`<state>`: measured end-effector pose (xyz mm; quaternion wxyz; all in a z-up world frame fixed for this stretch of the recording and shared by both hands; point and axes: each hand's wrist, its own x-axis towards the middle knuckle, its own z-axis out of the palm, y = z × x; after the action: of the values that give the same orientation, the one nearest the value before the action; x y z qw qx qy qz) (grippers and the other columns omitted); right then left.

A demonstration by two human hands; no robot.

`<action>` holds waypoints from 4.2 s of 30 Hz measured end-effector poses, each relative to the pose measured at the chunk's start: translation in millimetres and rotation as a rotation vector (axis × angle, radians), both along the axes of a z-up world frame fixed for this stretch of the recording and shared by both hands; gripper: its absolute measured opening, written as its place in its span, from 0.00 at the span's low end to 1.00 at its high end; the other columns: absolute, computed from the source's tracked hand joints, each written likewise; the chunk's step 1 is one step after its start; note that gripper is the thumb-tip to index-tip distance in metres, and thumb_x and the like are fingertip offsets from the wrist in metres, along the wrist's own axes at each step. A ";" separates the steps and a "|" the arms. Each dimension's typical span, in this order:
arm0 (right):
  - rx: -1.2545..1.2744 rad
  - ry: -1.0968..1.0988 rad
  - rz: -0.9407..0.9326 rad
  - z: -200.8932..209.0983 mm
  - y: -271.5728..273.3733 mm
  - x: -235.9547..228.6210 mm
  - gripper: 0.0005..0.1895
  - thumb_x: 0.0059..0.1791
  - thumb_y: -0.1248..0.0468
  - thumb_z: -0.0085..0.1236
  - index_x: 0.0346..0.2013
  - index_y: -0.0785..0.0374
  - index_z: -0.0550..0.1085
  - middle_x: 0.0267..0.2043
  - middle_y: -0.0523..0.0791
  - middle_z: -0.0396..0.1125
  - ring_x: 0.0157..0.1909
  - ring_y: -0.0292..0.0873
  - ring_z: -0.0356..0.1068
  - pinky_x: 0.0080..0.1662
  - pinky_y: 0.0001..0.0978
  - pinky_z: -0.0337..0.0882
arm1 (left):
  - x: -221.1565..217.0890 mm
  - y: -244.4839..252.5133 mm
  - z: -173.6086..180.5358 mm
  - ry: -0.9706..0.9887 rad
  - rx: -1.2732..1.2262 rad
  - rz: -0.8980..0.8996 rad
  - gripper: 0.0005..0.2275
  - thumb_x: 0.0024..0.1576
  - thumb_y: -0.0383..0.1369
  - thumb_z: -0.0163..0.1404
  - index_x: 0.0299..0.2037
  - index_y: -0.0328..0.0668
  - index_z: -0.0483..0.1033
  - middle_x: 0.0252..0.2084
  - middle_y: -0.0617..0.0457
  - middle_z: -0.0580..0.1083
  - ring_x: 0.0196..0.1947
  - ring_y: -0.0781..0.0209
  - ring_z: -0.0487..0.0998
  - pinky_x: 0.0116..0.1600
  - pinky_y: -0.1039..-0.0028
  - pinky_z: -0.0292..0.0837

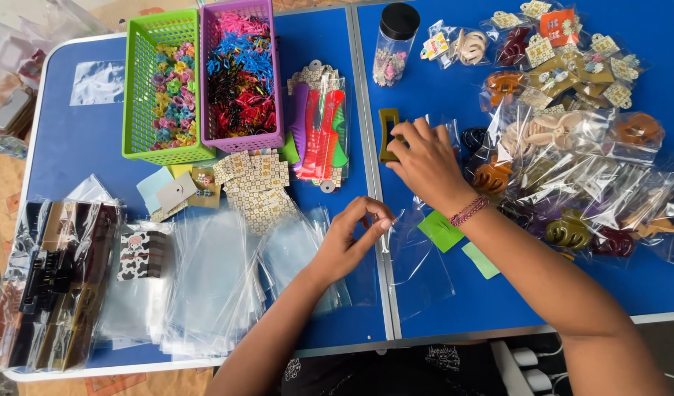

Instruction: The person is individually packaging various hair clips into small plastic adhesive bags and sealing them.

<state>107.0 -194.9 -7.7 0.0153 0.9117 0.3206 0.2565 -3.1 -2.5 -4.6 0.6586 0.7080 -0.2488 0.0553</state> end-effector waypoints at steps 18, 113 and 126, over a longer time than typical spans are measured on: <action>1.434 0.564 0.246 -21.0 -71.1 -38.3 0.20 0.57 0.50 0.38 0.51 0.65 0.60 0.50 0.48 0.57 0.55 0.46 0.64 0.54 0.35 0.70 | 3.8 -1.3 1.0 -0.143 0.052 0.080 0.02 0.61 0.28 0.56 0.36 0.41 0.78 0.36 0.50 0.76 0.34 0.55 0.74 0.40 0.68 0.72; 1.544 1.091 0.197 16.8 -67.3 -74.7 0.27 0.45 0.70 0.43 0.60 0.68 0.63 0.52 0.51 0.59 0.54 0.51 0.60 0.59 0.47 0.65 | -1.9 -5.1 -6.3 0.001 -0.002 -0.231 0.05 0.68 0.28 0.43 0.48 0.44 0.72 0.38 0.52 0.68 0.36 0.59 0.66 0.44 0.68 0.67; 1.701 0.999 0.515 -0.9 -53.6 -84.2 0.24 0.50 0.75 0.50 0.61 0.66 0.61 0.55 0.49 0.63 0.59 0.45 0.62 0.64 0.41 0.64 | -4.5 -10.5 -8.4 -0.067 0.067 -0.274 0.05 0.68 0.30 0.44 0.48 0.44 0.72 0.40 0.48 0.68 0.38 0.50 0.71 0.45 0.64 0.71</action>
<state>22.8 -248.4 -8.6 -0.8289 0.5267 0.1881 -0.0152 -7.7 -13.0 -13.0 0.6274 0.6867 -0.3667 -0.0201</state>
